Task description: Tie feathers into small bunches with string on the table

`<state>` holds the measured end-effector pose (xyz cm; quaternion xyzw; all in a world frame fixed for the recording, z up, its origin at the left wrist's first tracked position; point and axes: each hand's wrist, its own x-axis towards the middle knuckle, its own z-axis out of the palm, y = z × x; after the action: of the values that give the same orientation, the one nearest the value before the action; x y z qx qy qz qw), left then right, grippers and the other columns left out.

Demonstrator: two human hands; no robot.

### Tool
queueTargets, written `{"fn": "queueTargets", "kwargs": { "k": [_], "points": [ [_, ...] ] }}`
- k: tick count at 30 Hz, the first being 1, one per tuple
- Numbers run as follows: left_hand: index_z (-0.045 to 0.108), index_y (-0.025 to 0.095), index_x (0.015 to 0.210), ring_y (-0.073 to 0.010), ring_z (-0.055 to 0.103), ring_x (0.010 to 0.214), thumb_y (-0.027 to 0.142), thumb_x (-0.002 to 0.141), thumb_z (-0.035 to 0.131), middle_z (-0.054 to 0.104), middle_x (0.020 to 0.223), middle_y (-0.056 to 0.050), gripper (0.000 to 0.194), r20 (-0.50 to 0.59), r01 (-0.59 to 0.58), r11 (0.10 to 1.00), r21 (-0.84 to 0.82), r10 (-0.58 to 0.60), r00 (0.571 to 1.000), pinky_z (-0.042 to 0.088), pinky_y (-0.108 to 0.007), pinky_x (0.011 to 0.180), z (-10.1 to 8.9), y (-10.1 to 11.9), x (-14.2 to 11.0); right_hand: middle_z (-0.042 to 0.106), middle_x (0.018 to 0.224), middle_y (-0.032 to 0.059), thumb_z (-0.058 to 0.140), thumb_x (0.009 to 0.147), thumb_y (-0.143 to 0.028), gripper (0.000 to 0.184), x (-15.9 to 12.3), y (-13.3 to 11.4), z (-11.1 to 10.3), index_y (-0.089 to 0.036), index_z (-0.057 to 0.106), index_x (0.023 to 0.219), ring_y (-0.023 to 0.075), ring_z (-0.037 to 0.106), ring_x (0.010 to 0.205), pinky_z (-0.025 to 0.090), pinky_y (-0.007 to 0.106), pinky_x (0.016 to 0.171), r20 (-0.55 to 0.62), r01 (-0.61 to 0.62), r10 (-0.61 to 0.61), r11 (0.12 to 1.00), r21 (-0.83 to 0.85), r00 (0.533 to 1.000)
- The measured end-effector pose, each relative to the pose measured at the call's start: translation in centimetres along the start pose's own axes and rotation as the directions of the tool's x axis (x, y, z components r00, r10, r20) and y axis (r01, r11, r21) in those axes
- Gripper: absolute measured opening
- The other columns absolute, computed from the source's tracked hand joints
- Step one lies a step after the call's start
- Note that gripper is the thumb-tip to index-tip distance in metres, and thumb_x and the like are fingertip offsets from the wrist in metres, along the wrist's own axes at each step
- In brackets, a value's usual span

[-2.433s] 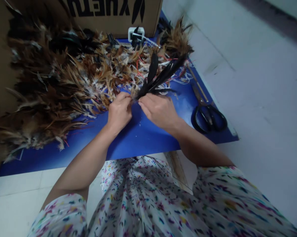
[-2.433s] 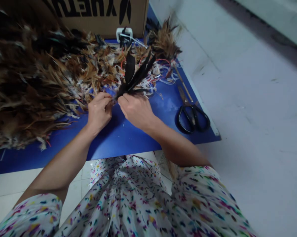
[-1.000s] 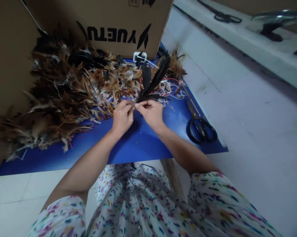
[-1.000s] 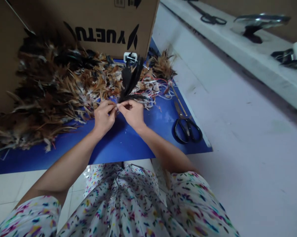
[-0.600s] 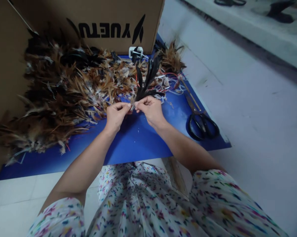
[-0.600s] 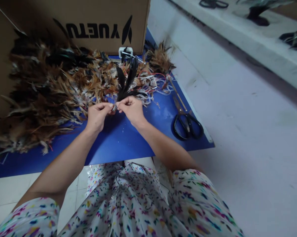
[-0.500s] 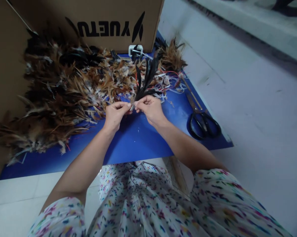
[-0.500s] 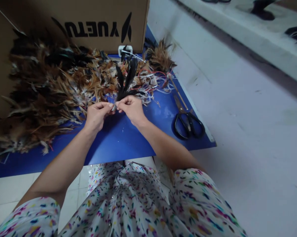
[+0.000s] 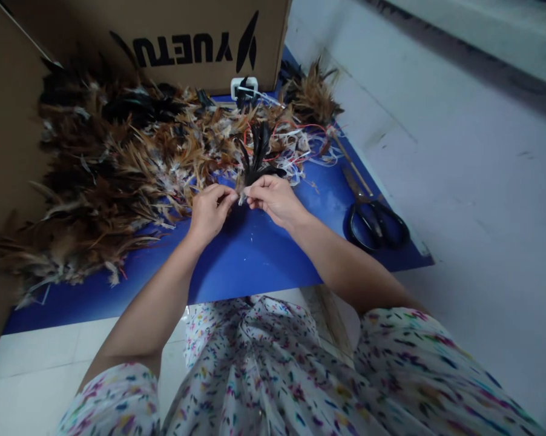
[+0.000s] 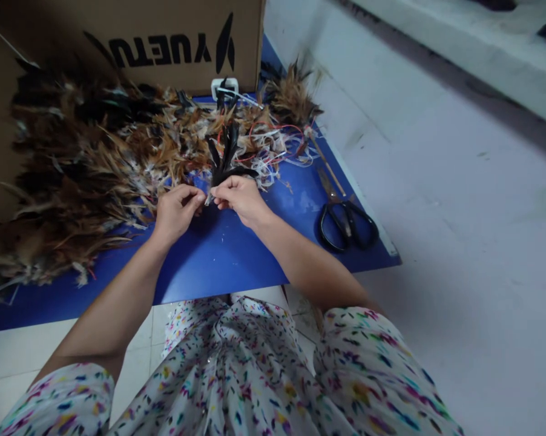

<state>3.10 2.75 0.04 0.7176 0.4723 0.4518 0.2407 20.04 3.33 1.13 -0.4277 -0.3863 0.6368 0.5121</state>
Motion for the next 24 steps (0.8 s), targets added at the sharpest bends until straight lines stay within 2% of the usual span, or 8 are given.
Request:
{"fn": "queueTargets", "kwargs": {
  "k": [4,6,12,16,21,24],
  "points": [
    [0.065,0.018,0.075,-0.0106,0.053,0.043,0.033,0.084,0.068,0.058,0.051,0.003,0.018,0.038,0.204,0.955,-0.214,-0.201,0.979,0.042,-0.021,0.043,0.6,-0.5,0.0,0.062,0.051,-0.0029,0.087,0.059,-0.016,0.030,0.1,0.1,-0.1,-0.016,0.057,0.060,0.0073,0.059,0.050,0.048,0.018,0.048,0.020,-0.057,0.057,0.998,-0.001,0.998],
    [0.064,0.019,0.075,-0.0102,0.051,0.040,0.040,0.080,0.073,0.057,0.048,0.004,0.024,0.029,0.254,0.908,-0.332,-0.259,0.965,0.041,-0.021,0.039,1.1,-0.6,-0.1,0.062,0.051,-0.0033,0.089,0.056,-0.017,0.032,0.1,0.1,-0.2,-0.016,0.057,0.060,0.0076,0.059,0.050,0.049,0.018,0.047,0.023,-0.073,0.073,0.997,0.006,0.997],
    [0.064,0.018,0.072,-0.0053,0.045,0.036,0.055,0.067,0.085,0.054,0.049,0.006,0.043,-0.051,0.191,0.823,-0.535,-0.257,0.965,0.035,-0.018,0.037,1.8,0.1,-0.1,0.063,0.050,-0.0038,0.090,0.055,-0.017,0.032,0.1,0.0,-0.1,-0.016,0.057,0.059,0.0070,0.058,0.049,0.049,0.016,0.046,0.087,-0.146,0.143,0.989,0.028,0.986],
    [0.065,0.017,0.072,-0.0045,0.045,0.038,0.056,0.065,0.086,0.059,0.056,0.004,0.045,-0.053,0.166,0.794,-0.585,-0.241,0.969,0.035,-0.019,0.037,1.9,0.4,-0.1,0.064,0.050,-0.0034,0.087,0.063,-0.014,0.030,0.0,-0.1,-0.1,-0.015,0.057,0.061,0.0060,0.057,0.047,0.049,0.015,0.046,0.110,-0.198,0.192,0.979,0.044,0.975],
    [0.064,0.017,0.071,-0.0027,0.046,0.039,0.055,0.067,0.086,0.070,0.076,-0.001,0.044,-0.074,0.122,0.785,-0.608,-0.208,0.975,0.035,-0.020,0.037,2.1,0.3,-0.1,0.065,0.052,-0.0019,0.078,0.071,-0.008,0.024,0.0,0.0,-0.2,-0.015,0.057,0.063,0.0059,0.058,0.046,0.050,0.015,0.046,0.143,-0.254,0.242,0.965,0.071,0.960],
    [0.064,0.017,0.072,-0.0027,0.045,0.038,0.051,0.070,0.085,0.071,0.077,-0.001,0.040,-0.060,0.103,0.762,-0.639,-0.183,0.981,0.033,-0.020,0.036,2.3,0.1,-0.1,0.066,0.053,-0.0006,0.069,0.077,-0.003,0.021,-0.1,0.0,-0.1,-0.015,0.057,0.063,0.0067,0.060,0.048,0.051,0.015,0.047,0.142,-0.280,0.266,0.956,0.090,0.953]
  ]
}}
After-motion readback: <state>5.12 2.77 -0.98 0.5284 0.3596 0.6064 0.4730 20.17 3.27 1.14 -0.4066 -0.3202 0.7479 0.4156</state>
